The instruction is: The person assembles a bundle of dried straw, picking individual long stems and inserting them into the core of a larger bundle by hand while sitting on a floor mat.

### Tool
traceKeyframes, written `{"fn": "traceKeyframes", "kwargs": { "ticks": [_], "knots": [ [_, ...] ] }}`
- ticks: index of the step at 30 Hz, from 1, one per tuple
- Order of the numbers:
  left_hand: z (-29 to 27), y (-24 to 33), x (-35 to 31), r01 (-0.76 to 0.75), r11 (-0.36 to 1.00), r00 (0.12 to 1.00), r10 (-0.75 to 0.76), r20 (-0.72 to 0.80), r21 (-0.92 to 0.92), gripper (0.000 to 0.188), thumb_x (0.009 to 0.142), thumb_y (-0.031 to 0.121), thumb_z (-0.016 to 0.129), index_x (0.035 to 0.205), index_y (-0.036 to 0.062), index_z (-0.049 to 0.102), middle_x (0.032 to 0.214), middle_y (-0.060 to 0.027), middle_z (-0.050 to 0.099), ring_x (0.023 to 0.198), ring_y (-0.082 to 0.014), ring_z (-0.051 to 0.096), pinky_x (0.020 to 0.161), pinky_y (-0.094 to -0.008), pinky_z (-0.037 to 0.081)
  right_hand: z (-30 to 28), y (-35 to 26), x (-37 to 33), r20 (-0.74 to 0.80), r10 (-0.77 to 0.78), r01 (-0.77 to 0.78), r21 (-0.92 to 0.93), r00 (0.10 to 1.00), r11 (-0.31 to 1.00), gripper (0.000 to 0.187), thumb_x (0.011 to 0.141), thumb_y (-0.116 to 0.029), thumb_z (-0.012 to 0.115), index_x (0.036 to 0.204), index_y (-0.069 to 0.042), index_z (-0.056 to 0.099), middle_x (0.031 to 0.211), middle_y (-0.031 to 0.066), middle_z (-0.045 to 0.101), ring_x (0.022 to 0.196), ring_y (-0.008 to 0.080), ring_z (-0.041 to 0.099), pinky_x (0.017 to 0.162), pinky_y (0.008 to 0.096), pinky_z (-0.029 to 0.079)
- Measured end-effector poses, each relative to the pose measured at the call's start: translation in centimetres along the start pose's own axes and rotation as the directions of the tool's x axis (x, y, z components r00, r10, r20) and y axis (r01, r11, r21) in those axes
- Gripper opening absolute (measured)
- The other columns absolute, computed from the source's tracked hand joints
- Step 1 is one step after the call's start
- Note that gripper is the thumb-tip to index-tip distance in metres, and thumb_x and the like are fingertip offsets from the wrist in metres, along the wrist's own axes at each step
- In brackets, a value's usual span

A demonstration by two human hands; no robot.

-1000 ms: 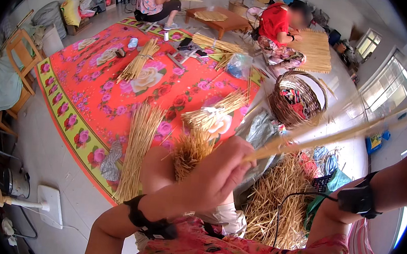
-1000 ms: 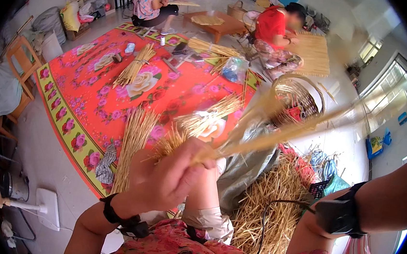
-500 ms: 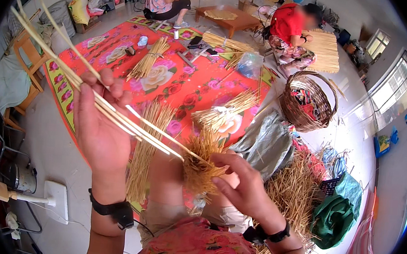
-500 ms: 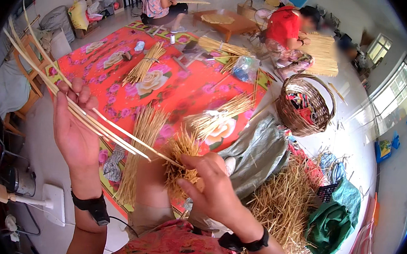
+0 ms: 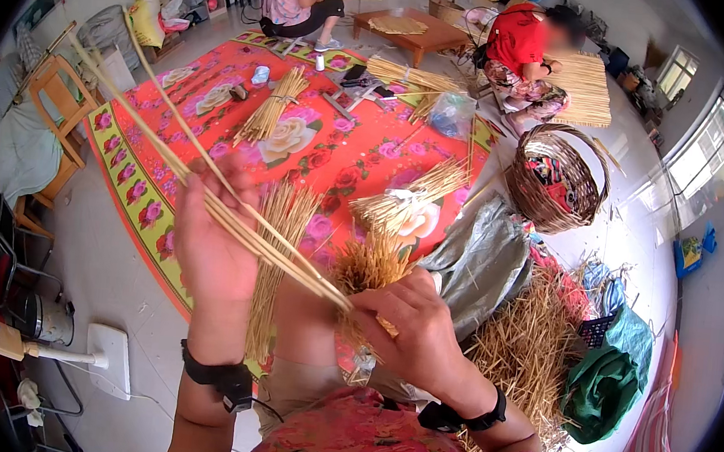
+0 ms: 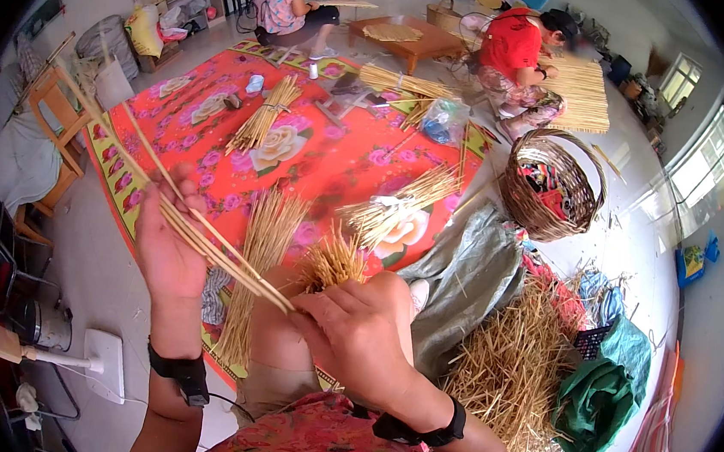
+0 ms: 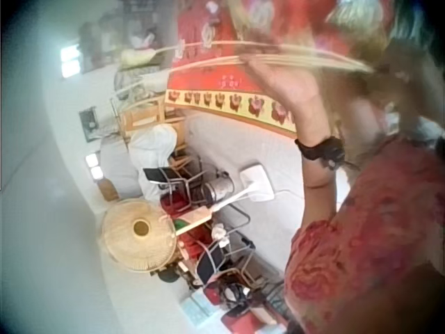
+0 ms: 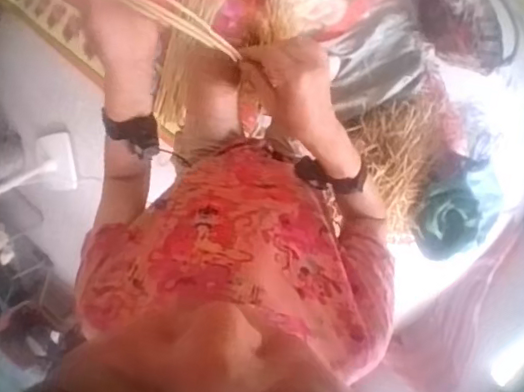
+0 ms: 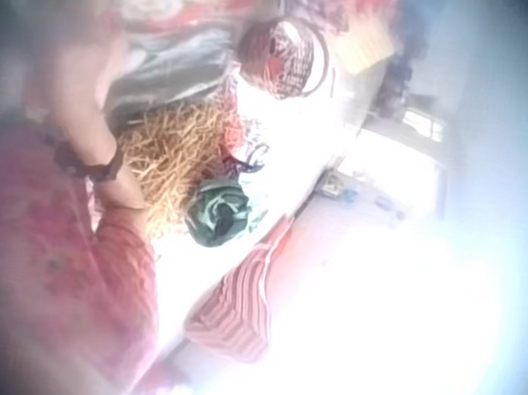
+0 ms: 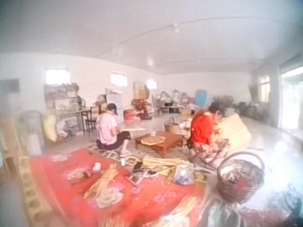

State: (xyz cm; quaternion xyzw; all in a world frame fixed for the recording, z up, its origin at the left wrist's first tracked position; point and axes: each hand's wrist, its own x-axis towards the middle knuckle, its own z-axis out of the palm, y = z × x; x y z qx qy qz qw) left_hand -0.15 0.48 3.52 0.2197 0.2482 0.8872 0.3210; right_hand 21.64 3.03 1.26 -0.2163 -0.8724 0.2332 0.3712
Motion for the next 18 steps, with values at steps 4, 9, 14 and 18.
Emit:
{"fn": "traceKeyframes", "kwargs": {
  "ticks": [4,9,14,18],
  "knots": [
    [-0.7,-1.5,-1.1,0.093,0.995,0.995,-0.092,-0.026,0.021,0.032,0.097,0.024,0.041,0.121,0.0047,0.044,0.1,-0.0135,0.061,0.075,-0.0148,0.057,0.067,-0.0263,0.046,0.2,-2.0,0.9,0.119,0.156,-0.174,0.161,0.981,0.972,0.012,0.08,-0.005,0.063,0.092,-0.002,0.064,0.07,0.008,0.059,0.06,0.0198,0.054,0.067,0.0304,0.042],
    [-1.1,-1.5,-2.1,0.128,0.991,0.991,-0.126,0.033,-0.049,0.027,0.098,0.022,0.04,0.119,0.0052,0.045,0.077,-0.0018,0.048,0.058,-0.0073,0.041,0.052,-0.0221,0.035,2.2,-1.5,1.2,0.288,0.281,-0.393,0.492,0.916,0.777,0.021,0.088,-0.012,0.058,0.105,0.002,0.057,0.087,0.0138,0.058,0.082,0.025,0.058,0.072,0.0318,0.047],
    [-2.1,0.1,-0.9,0.013,0.998,0.999,-0.016,-0.047,-0.069,0.019,0.098,0.02,0.038,0.11,0.0076,0.047,0.073,0.0019,0.04,0.054,-0.0049,0.033,0.048,-0.0203,0.03,3.7,-1.7,1.3,0.348,0.237,-0.42,0.721,0.907,0.551,0.04,0.096,-0.025,0.047,0.124,0.004,0.043,0.117,0.0158,0.05,0.108,0.0217,0.05,0.092,0.0315,0.039],
    [-1.2,0.5,-1.6,-0.048,0.997,0.996,0.044,-0.079,-0.054,0.019,0.098,0.022,0.039,0.108,0.0079,0.046,0.074,0.0025,0.041,0.054,-0.0046,0.033,0.047,-0.0197,0.029,4.8,-2.7,2.1,0.45,0.37,-0.509,0.857,0.813,0.077,0.052,0.098,-0.038,0.036,0.128,0.005,0.04,0.127,0.0171,0.046,0.12,0.0246,0.043,0.102,0.0334,0.032]
  ]
}}
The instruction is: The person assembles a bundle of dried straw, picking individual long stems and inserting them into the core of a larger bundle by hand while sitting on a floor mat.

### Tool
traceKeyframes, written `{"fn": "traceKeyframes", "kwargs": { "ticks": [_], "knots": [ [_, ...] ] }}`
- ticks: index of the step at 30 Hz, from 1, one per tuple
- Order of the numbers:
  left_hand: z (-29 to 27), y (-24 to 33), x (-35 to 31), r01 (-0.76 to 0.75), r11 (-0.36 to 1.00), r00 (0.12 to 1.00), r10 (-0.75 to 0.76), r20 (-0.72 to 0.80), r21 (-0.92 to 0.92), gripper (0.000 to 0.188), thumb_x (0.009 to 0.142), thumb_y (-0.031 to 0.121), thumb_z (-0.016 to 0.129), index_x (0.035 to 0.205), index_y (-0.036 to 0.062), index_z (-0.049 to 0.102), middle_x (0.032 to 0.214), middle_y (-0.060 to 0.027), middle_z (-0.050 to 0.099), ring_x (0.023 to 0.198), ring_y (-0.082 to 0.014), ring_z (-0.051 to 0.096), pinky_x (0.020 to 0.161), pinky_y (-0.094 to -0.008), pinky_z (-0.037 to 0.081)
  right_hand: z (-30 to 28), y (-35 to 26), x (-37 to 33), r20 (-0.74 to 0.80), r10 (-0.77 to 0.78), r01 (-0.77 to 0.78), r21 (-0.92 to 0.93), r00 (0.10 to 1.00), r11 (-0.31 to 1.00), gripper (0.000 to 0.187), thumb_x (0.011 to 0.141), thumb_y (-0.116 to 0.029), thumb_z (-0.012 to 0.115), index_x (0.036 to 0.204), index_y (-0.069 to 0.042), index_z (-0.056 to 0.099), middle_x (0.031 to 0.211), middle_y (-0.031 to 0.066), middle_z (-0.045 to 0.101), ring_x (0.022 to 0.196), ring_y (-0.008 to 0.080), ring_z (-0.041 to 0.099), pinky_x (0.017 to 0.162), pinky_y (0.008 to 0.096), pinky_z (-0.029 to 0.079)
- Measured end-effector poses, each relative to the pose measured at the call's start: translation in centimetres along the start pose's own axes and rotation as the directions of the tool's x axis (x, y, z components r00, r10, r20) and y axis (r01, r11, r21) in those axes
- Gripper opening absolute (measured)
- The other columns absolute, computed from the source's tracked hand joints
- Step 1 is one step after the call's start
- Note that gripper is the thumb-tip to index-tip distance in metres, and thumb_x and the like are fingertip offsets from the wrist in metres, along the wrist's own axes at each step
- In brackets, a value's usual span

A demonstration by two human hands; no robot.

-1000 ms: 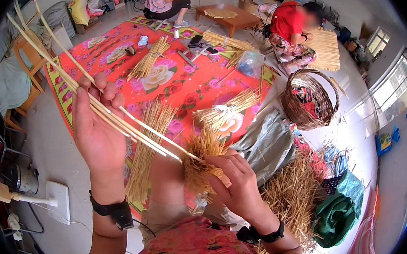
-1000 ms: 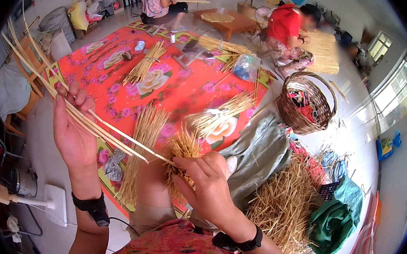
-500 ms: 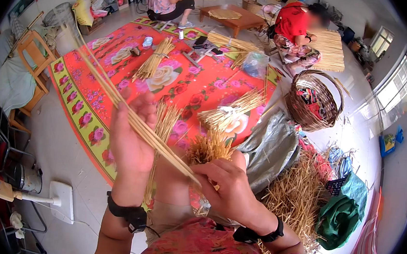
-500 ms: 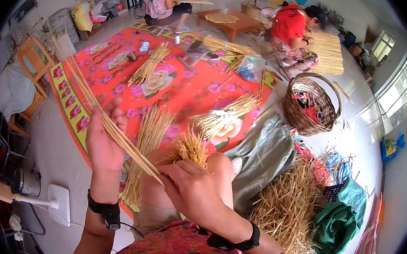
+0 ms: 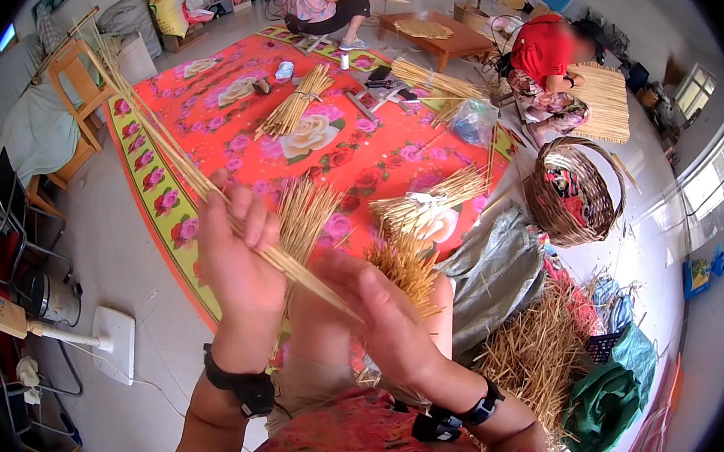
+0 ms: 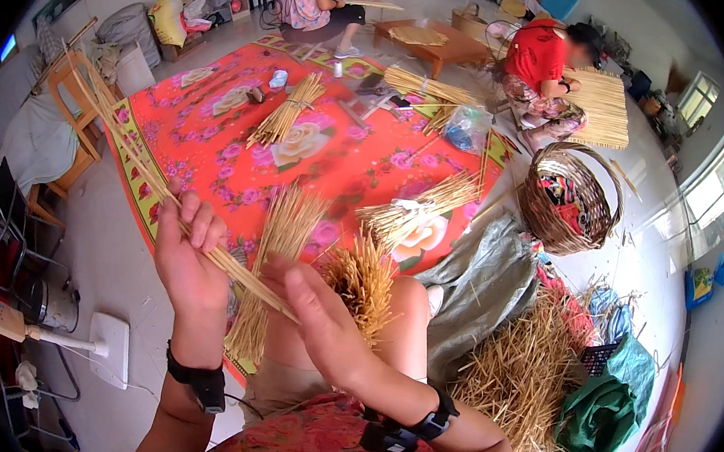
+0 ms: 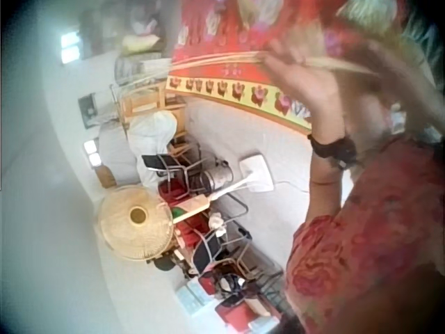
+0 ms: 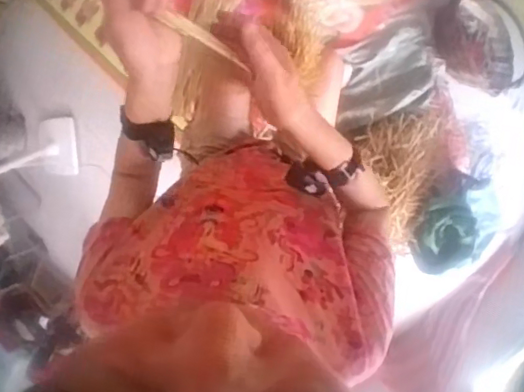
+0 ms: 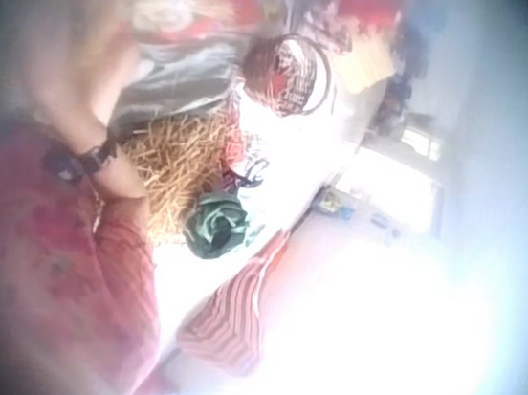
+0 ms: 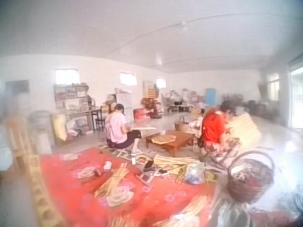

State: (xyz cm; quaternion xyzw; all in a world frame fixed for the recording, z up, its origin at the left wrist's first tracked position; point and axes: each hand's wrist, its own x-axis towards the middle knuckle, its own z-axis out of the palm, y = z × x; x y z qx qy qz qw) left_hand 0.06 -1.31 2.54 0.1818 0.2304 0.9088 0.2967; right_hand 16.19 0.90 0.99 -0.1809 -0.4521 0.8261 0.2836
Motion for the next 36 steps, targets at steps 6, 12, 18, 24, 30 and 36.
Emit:
{"fn": "traceKeyframes", "kwargs": {
  "ticks": [6,12,18,24,30,36],
  "knots": [
    [2.1,-1.7,-3.0,0.007,0.996,1.0,-0.008,0.015,0.089,0.022,0.098,0.026,0.039,0.11,0.0092,0.045,0.075,0.0026,0.041,0.055,-0.0045,0.034,0.05,-0.0193,0.029,1.1,0.0,1.6,-0.117,0.061,-0.01,0.39,0.991,0.921,0.055,0.098,-0.042,0.031,0.127,0.004,0.041,0.127,0.0161,0.047,0.121,0.025,0.042,0.105,0.0372,0.031],
    [2.8,-3.2,-4.8,0.172,0.983,0.985,-0.172,-0.006,0.06,0.019,0.098,0.025,0.038,0.106,0.0095,0.045,0.072,0.0039,0.039,0.052,-0.0039,0.032,0.046,-0.02,0.026,0.6,0.4,1.8,-0.08,-0.081,0.098,0.239,0.994,0.966,0.055,0.098,-0.043,0.027,0.129,0.001,0.037,0.129,0.0147,0.044,0.124,0.0235,0.039,0.105,0.038,0.029],
    [-0.3,-1.2,-3.0,0.286,0.949,0.955,-0.293,0.037,0.131,0.018,0.097,0.026,0.04,0.103,0.0105,0.048,0.064,0.0071,0.031,0.046,-0.0016,0.023,0.04,-0.0183,0.019,-0.9,-2.9,-1.6,0.024,-0.339,0.333,-0.27,0.941,0.904,0.033,0.096,-0.013,0.042,0.124,0.003,0.041,0.121,0.0132,0.05,0.117,0.02,0.045,0.099,0.0322,0.035],
    [-7.2,4.0,-1.8,0.438,0.738,0.847,-0.531,0.04,0.514,0.018,0.097,0.028,0.042,0.098,0.0107,0.048,0.058,0.0068,0.027,0.042,-0.0026,0.021,0.038,-0.0197,0.017,-10.7,-5.1,-3.7,-0.393,-0.538,0.277,-0.551,0.746,0.787,0.016,0.093,-0.007,0.05,0.105,0.001,0.054,0.093,0.0047,0.061,0.083,0.0106,0.057,0.077,0.0232,0.046],
    [-11.8,6.5,-4.6,0.518,0.428,0.695,-0.716,-0.073,0.741,0.016,0.097,0.022,0.042,0.096,0.0077,0.048,0.058,0.0053,0.03,0.044,-0.0031,0.025,0.04,-0.0196,0.021,-16.3,0.0,-2.7,-0.419,-0.449,0.098,-0.636,0.789,0.765,0.013,0.086,-0.005,0.061,0.098,0.0,0.06,0.083,0.001,0.063,0.075,0.0064,0.057,0.069,0.02,0.046],
    [-13.6,1.1,-10.3,0.449,0.575,0.829,-0.553,-0.08,0.684,0.016,0.097,0.015,0.041,0.095,0.0019,0.049,0.058,0.0042,0.035,0.047,-0.0031,0.03,0.044,-0.0197,0.025,-14.3,0.3,0.0,-0.289,-0.427,0.128,-0.683,0.857,0.719,0.015,0.082,-0.003,0.063,0.097,-0.002,0.063,0.086,0.0021,0.063,0.073,0.0064,0.057,0.065,0.0206,0.046]
  ]
}}
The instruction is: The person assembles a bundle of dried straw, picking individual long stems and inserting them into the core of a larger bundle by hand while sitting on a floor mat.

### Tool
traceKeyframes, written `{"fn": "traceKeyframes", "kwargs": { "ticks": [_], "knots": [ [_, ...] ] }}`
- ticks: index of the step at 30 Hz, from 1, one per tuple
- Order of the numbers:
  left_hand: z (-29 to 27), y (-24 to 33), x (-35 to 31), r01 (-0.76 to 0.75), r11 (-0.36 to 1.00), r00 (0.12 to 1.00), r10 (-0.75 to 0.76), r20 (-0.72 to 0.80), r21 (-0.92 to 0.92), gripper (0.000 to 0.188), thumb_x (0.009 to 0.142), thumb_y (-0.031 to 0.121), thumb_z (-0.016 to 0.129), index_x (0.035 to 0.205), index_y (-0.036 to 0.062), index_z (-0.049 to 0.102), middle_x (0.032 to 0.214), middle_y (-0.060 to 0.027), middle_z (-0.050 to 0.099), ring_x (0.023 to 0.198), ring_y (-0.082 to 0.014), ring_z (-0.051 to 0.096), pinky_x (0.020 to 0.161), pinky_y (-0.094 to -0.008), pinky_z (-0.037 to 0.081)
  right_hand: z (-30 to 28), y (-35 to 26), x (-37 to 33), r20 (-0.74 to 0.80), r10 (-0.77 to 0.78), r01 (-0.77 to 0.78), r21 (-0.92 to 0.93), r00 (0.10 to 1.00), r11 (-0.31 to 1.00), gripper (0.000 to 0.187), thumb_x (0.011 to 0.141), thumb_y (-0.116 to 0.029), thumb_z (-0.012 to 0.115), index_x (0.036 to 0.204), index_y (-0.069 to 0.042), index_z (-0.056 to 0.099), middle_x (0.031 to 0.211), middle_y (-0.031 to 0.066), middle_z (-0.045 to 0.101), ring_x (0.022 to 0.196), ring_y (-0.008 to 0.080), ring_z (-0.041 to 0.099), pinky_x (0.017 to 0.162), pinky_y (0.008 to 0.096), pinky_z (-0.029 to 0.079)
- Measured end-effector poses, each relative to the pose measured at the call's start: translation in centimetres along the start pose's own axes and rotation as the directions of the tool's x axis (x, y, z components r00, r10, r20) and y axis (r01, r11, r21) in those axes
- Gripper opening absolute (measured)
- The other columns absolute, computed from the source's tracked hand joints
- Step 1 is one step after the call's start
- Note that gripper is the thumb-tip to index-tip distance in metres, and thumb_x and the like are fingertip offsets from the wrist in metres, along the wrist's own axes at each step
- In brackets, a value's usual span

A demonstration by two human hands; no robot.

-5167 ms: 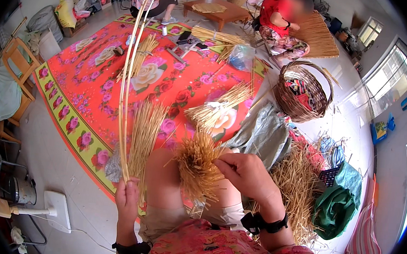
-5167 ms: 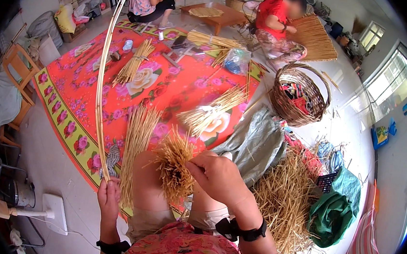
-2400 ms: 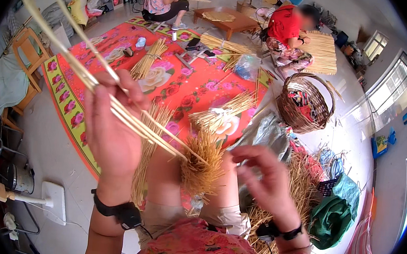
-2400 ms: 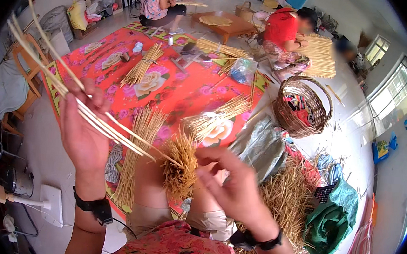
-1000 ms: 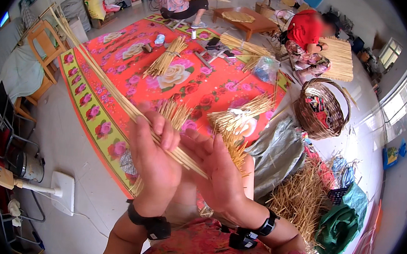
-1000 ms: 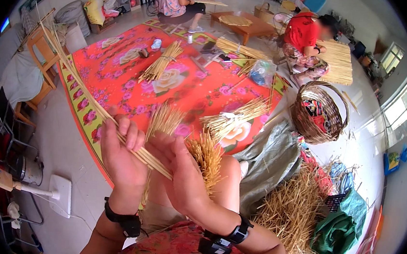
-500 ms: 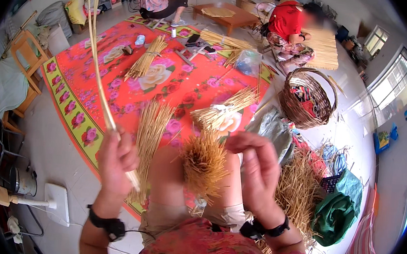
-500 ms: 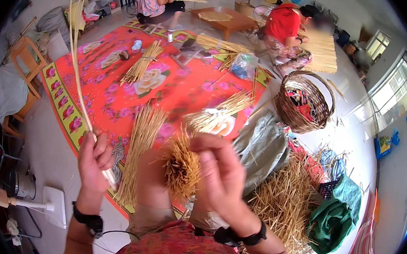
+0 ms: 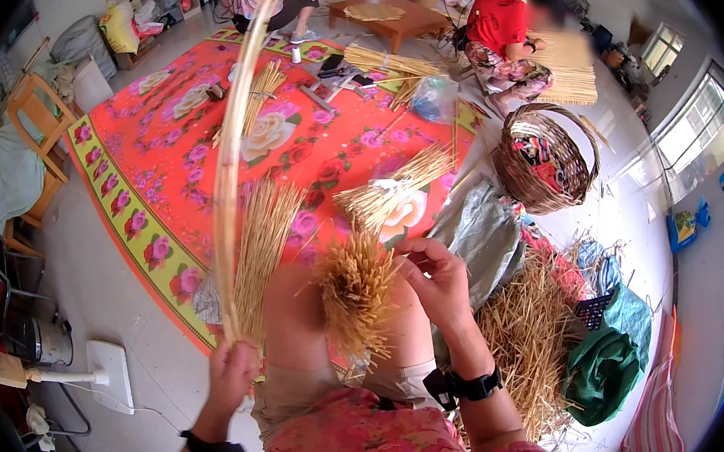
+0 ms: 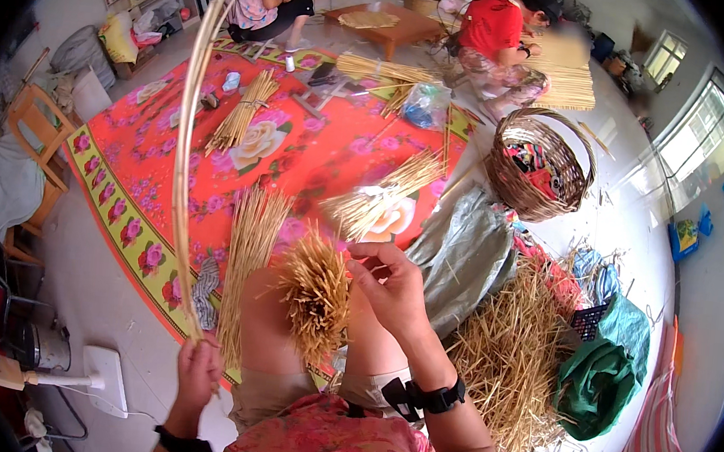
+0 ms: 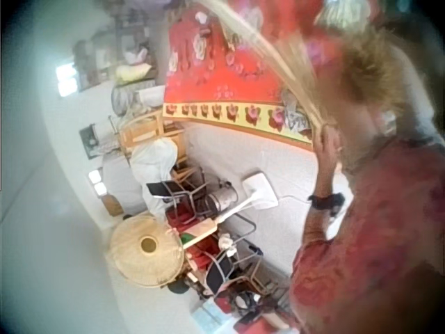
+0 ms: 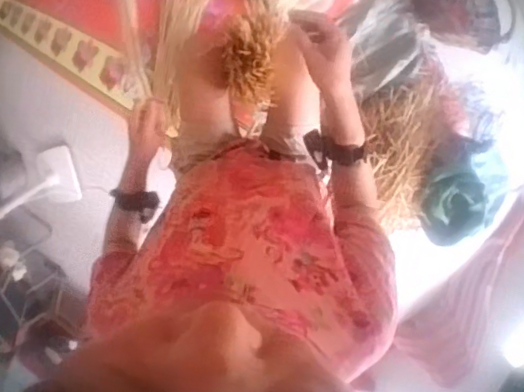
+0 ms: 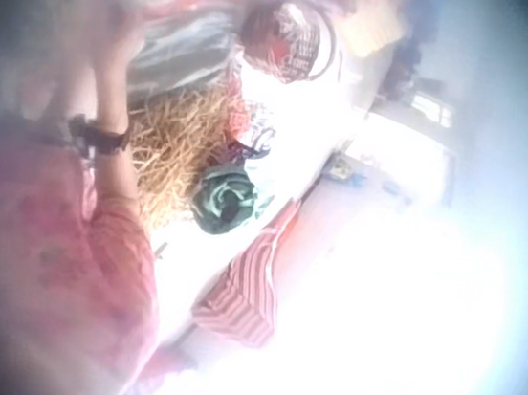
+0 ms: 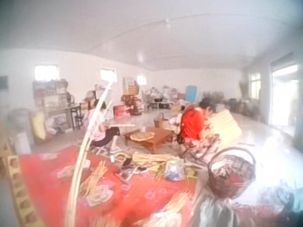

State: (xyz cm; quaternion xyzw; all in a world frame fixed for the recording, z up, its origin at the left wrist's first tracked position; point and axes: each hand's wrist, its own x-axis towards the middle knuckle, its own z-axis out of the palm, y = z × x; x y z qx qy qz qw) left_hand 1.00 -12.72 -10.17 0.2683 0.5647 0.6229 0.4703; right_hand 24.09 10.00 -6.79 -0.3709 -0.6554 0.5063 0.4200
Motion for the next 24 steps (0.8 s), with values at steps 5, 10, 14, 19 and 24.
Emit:
{"fn": "traceKeyframes", "kwargs": {
  "ticks": [5,10,14,19,24],
  "knots": [
    [4.1,-2.4,0.8,-0.17,0.984,0.984,0.167,0.066,0.047,0.018,0.097,0.016,0.04,0.093,0.0002,0.048,0.056,0.0026,0.035,0.046,-0.0045,0.029,0.042,-0.0212,0.025,0.0,-0.5,0.2,0.078,-0.038,0.039,-0.024,0.996,0.999,0.014,0.081,-0.002,0.063,0.095,-0.003,0.064,0.086,0.0019,0.061,0.073,0.0063,0.056,0.063,0.0202,0.045],
    [4.9,-1.6,1.7,-0.161,0.986,0.983,0.156,0.101,0.043,0.018,0.097,0.014,0.038,0.094,-0.0004,0.049,0.057,0.0029,0.036,0.048,-0.0043,0.031,0.045,-0.0206,0.026,-0.2,-1.3,-0.4,0.119,0.054,-0.053,-0.013,0.991,0.999,0.015,0.081,0.0,0.062,0.096,-0.002,0.063,0.083,0.0016,0.06,0.071,0.006,0.054,0.061,0.0207,0.044],
    [4.9,-1.3,2.0,-0.132,0.991,0.988,0.129,0.089,0.027,0.018,0.097,0.014,0.039,0.094,0.0,0.049,0.057,0.0034,0.035,0.048,-0.0041,0.03,0.045,-0.0205,0.026,0.1,-1.2,-0.3,0.093,-0.08,0.09,-0.113,0.992,0.989,0.013,0.081,-0.001,0.062,0.094,-0.002,0.063,0.081,0.0009,0.06,0.07,0.0065,0.054,0.06,0.0213,0.044],
    [5.0,-1.6,1.9,-0.141,0.99,0.988,0.14,0.068,0.004,0.017,0.097,0.015,0.039,0.094,0.0012,0.049,0.057,0.004,0.034,0.048,-0.0038,0.029,0.044,-0.0203,0.025,0.5,-2.6,-0.2,-0.012,-0.108,0.105,-0.156,0.994,0.982,0.007,0.084,-0.002,0.062,0.091,-0.001,0.061,0.084,0.0019,0.061,0.073,0.0075,0.056,0.063,0.0211,0.045],
    [4.7,-1.7,1.6,-0.138,0.99,0.99,0.138,0.025,-0.012,0.015,0.097,0.015,0.04,0.093,0.0032,0.05,0.057,0.005,0.034,0.048,-0.0032,0.029,0.043,-0.0198,0.023,-0.3,-7.6,0.4,-0.122,-0.27,0.287,0.156,0.955,0.945,0.007,0.088,-0.003,0.058,0.095,0.0,0.057,0.09,0.0055,0.062,0.081,0.0107,0.059,0.072,0.0228,0.047]
  ]
}}
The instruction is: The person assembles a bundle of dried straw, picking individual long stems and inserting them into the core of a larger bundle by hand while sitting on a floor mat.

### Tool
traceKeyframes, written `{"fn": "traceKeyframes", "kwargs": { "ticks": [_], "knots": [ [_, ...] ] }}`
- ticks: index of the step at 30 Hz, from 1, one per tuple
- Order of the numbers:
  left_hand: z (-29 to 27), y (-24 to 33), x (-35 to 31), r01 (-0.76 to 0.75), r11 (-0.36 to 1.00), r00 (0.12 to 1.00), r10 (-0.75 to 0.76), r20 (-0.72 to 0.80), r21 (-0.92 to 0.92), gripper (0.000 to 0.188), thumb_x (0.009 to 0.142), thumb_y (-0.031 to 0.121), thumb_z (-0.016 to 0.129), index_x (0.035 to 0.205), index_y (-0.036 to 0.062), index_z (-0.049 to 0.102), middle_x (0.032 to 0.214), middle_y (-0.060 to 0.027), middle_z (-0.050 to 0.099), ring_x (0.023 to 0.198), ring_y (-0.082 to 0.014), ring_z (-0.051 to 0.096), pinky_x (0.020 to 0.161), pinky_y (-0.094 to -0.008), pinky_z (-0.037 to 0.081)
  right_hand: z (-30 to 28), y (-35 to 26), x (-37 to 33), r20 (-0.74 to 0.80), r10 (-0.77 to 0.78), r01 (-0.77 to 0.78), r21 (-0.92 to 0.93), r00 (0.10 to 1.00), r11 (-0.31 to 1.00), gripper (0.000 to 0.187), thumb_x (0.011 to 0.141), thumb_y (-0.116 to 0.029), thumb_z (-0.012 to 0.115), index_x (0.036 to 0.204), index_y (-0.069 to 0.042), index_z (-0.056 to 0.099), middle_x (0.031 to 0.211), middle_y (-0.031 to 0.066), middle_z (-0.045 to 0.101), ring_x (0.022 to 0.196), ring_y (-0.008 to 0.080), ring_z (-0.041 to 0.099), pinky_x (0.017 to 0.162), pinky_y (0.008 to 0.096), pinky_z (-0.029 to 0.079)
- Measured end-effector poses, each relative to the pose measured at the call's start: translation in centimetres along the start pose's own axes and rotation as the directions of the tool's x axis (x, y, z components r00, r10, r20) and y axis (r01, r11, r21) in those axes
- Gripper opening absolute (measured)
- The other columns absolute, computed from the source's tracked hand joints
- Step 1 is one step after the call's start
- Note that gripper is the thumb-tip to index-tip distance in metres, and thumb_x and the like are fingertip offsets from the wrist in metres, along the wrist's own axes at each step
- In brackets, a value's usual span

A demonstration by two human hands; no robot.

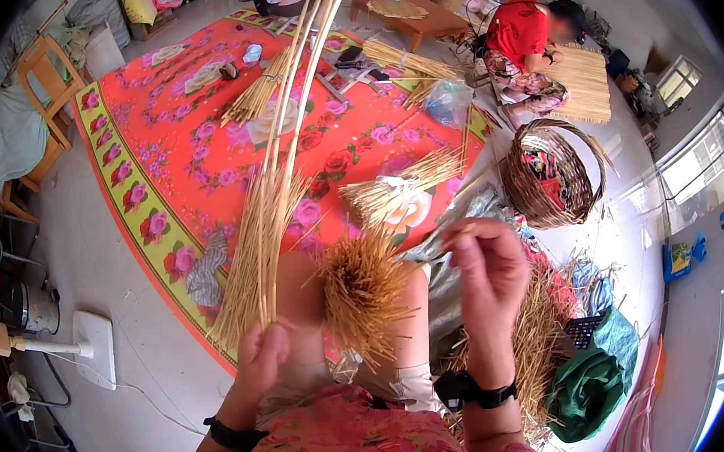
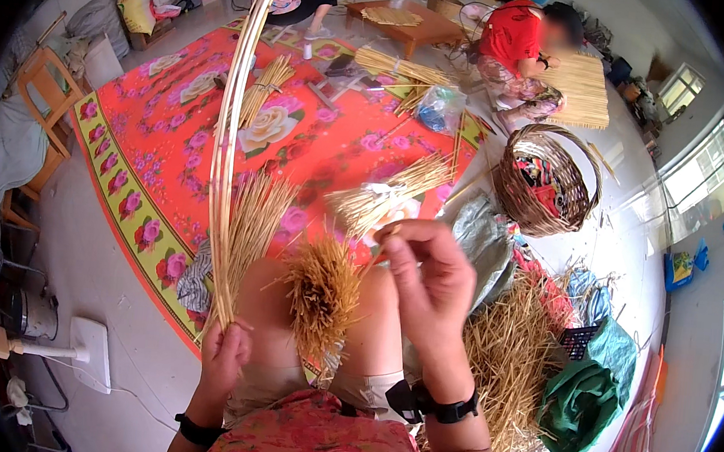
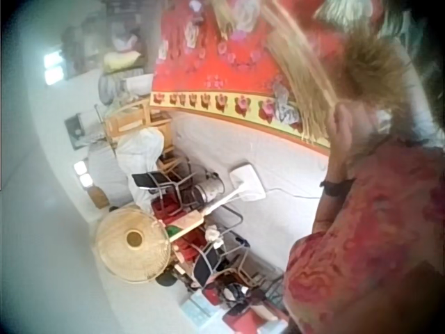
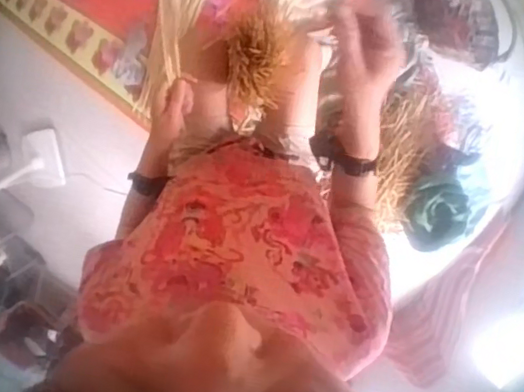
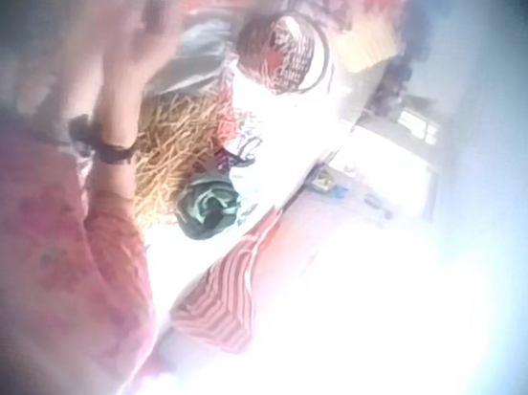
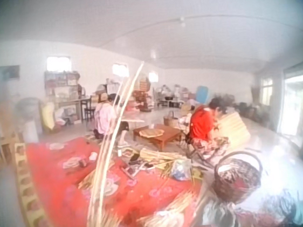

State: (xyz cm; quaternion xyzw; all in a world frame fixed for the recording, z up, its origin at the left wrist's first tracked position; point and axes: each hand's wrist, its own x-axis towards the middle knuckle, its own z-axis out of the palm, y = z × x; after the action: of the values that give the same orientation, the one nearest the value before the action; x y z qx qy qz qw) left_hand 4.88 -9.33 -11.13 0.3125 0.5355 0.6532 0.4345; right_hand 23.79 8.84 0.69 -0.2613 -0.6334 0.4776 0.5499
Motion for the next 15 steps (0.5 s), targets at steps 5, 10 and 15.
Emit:
{"fn": "traceKeyframes", "kwargs": {
  "ticks": [5,10,15],
  "knots": [
    [-0.5,0.2,0.0,0.056,0.998,0.998,-0.056,-0.021,0.006,0.019,0.097,0.014,0.039,0.097,0.0004,0.052,0.059,0.0042,0.038,0.051,-0.003,0.033,0.047,-0.0195,0.027,0.3,-2.6,0.9,-0.001,-0.058,0.058,0.005,0.998,0.998,0.008,0.088,-0.002,0.058,0.096,0.001,0.056,0.09,0.0055,0.062,0.082,0.0104,0.058,0.074,0.0228,0.046],
    [0.0,0.2,0.2,-0.012,1.0,1.0,0.012,-0.008,0.022,0.016,0.097,0.016,0.04,0.094,0.0032,0.05,0.058,0.0052,0.033,0.048,-0.0033,0.028,0.043,-0.0202,0.023,-0.2,0.9,-1.2,0.143,0.101,-0.061,-0.264,0.984,0.963,0.006,0.083,0.0,0.062,0.088,0.0,0.06,0.081,0.0025,0.061,0.071,0.0065,0.054,0.062,0.0215,0.044],
    [-0.3,0.5,0.1,0.023,1.0,1.0,-0.023,0.003,0.0,0.016,0.097,0.013,0.039,0.097,0.0016,0.051,0.059,0.0049,0.036,0.051,-0.0026,0.031,0.046,-0.0197,0.025,-0.5,2.4,-3.1,0.182,0.188,-0.097,-0.419,0.965,0.903,0.007,0.081,0.001,0.061,0.088,0.0,0.061,0.078,0.0054,0.06,0.067,0.0104,0.055,0.06,0.0221,0.044]
  ]
}}
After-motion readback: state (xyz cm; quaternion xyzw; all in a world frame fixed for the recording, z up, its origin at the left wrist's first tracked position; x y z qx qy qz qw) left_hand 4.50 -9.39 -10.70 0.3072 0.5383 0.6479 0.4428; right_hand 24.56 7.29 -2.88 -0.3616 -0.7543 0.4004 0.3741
